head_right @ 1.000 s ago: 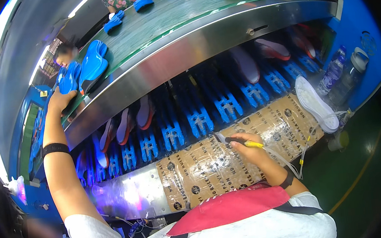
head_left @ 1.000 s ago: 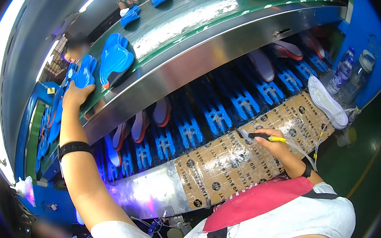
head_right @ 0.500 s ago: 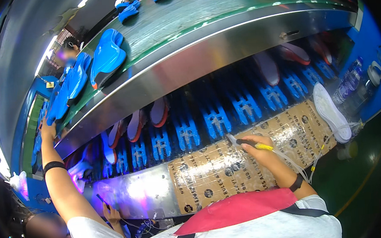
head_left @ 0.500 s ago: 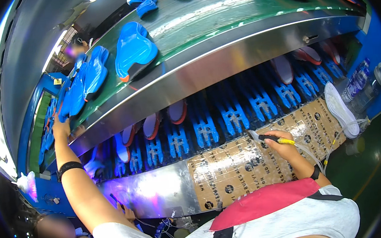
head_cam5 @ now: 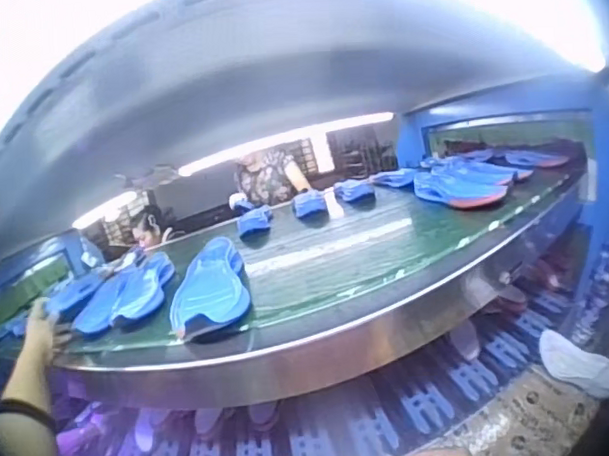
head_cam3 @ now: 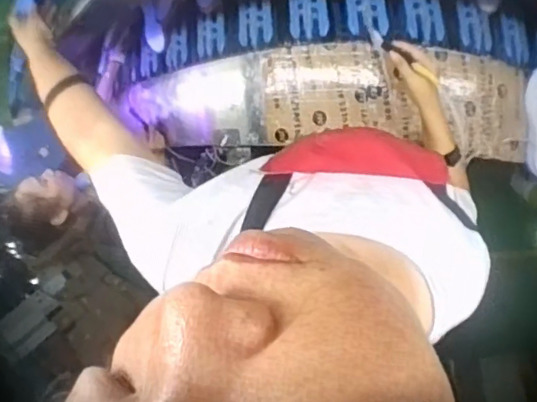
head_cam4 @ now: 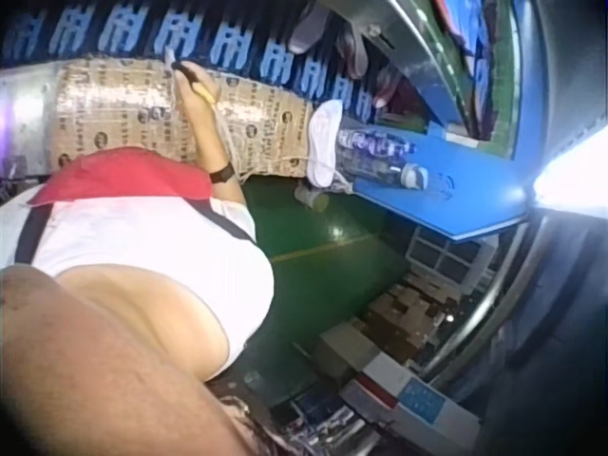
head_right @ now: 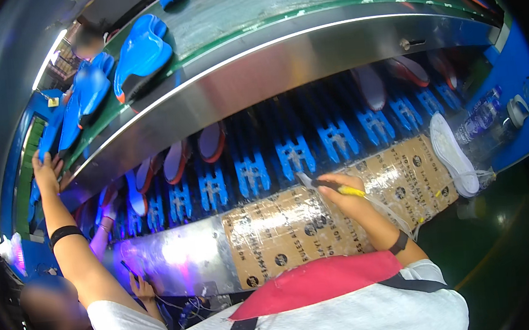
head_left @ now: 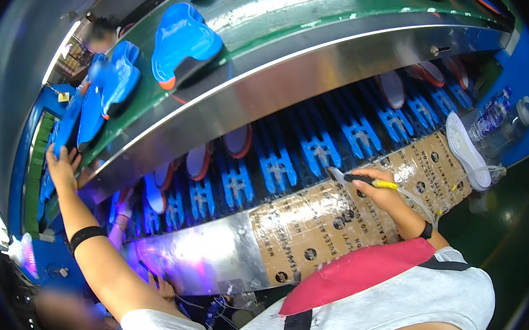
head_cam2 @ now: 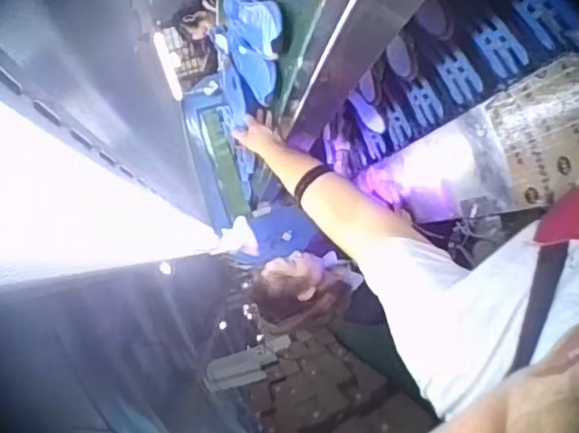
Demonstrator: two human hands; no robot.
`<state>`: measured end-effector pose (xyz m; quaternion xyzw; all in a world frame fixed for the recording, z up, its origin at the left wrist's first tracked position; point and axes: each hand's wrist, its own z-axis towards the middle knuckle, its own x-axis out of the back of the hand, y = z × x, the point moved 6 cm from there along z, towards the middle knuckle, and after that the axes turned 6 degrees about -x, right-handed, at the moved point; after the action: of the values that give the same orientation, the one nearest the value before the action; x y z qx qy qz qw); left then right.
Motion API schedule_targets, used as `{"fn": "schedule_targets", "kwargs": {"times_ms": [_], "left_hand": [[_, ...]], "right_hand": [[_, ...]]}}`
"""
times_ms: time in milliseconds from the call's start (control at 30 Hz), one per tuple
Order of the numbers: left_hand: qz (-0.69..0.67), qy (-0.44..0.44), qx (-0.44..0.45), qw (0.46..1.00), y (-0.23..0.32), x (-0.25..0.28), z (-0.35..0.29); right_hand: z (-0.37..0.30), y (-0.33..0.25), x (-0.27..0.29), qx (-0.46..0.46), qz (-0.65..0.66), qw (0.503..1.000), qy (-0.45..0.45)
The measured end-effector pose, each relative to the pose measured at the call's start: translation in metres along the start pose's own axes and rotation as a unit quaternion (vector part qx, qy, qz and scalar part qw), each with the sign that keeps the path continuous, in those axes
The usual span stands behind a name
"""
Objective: Apply glue to the edges and surface of shoe soles using a brush applicator and place them on a conveyor belt.
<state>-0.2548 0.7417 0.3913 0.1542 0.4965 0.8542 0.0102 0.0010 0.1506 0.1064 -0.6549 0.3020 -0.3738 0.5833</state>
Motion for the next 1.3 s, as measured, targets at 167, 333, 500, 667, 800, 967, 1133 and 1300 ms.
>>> {"fn": "schedule_targets", "kwargs": {"times_ms": [167,333,500,667,800,967,1133,1300], "left_hand": [[-0.261,0.022,-0.07,0.963,0.019,0.038,-0.04],[-0.309,0.123,-0.095,0.938,0.05,0.023,-0.173],[-0.287,0.121,-0.042,0.949,0.051,-0.006,-0.323],[-0.277,0.085,0.21,0.934,0.005,-0.029,-0.436],[-0.165,-0.033,0.386,0.907,-0.041,-0.042,-0.513],[-0.209,-0.099,0.565,0.792,-0.111,-0.046,-0.588],[-0.4,-0.107,0.615,0.671,-0.076,-0.108,-0.593],[-0.642,-0.211,0.554,0.486,-0.054,-0.156,-0.601]], "right_hand": [[-0.002,-0.004,-0.002,-0.033,0.023,0.999,-0.037],[-0.018,-0.01,0.003,0.012,0.044,0.999,-0.014],[-0.026,-0.008,0.014,-0.012,0.075,0.997,-0.017],[-0.028,-0.005,0.023,-0.008,0.095,0.995,-0.027],[-0.034,0.0,0.024,-0.013,0.087,0.996,-0.029],[-0.046,-0.009,0.021,-0.014,0.096,0.994,-0.045],[-0.05,-0.011,0.023,-0.026,0.117,0.992,-0.037],[-0.055,-0.016,0.02,-0.029,0.092,0.994,-0.045]]}}
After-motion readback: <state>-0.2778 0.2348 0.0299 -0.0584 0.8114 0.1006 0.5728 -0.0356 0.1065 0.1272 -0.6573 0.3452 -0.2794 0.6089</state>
